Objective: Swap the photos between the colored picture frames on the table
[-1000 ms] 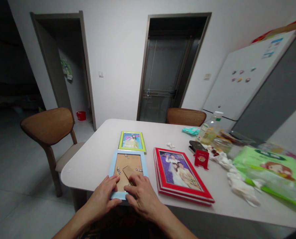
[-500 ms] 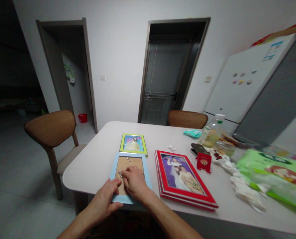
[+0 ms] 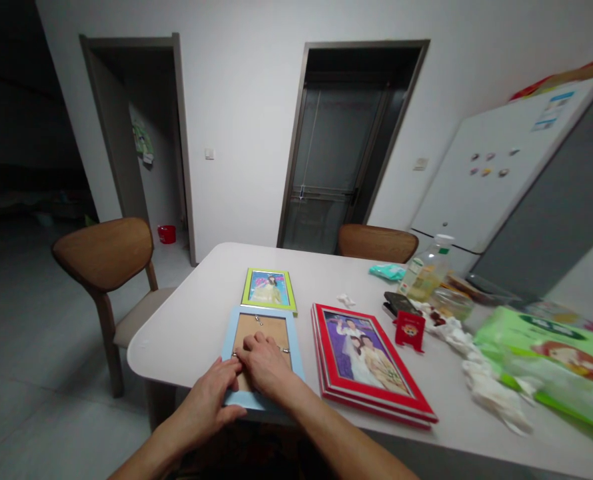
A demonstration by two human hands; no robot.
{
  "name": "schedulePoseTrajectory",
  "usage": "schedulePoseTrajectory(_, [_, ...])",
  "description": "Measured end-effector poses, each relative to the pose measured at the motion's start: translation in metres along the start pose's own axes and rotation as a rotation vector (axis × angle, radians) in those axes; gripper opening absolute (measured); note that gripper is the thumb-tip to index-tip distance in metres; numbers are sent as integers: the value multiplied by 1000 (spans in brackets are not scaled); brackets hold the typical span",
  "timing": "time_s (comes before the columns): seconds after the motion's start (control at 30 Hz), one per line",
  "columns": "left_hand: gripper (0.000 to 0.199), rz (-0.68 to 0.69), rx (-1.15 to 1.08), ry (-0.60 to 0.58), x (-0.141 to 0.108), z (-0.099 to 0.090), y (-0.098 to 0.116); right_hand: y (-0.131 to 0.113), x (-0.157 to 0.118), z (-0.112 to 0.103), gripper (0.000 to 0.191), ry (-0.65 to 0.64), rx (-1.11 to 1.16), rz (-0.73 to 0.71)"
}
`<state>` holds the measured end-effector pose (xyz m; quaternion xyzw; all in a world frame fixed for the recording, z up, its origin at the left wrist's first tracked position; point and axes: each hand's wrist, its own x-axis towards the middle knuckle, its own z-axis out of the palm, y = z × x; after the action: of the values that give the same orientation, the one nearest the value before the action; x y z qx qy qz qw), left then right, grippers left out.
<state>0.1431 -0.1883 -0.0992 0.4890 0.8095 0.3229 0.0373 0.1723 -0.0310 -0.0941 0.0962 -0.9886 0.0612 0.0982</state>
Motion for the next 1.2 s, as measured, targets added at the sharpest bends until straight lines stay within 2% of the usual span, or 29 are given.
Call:
schedulePoseTrajectory(0.1, [27,-21,10,-27,0,-1,2,8,5,0,20,23,78,55])
schedulePoseTrajectory(0.2, [32,-42,22,-51,0,-1,1,25,17,2,22,91,128,286])
schedulePoseTrajectory(0.27, [43,-41,26,-48,0,0,0,37,27,6,21,123,131,418])
schedulePoseTrajectory(0.37, [60,-24,30,-42,0,2,-3,50,42,13,21,134,119,538])
schedulePoseTrajectory(0.53, [55,-26,47,-47,-3,6,-4,60,59,25,21,150,114,721])
schedulePoseTrajectory(0.73, [61,-58,57,-52,-7,4,1,61,62,27,20,155,128,801])
schedulePoseTrajectory(1.2, [58,-64,88,-57,-6,6,10,61,62,27,17,172,174,863])
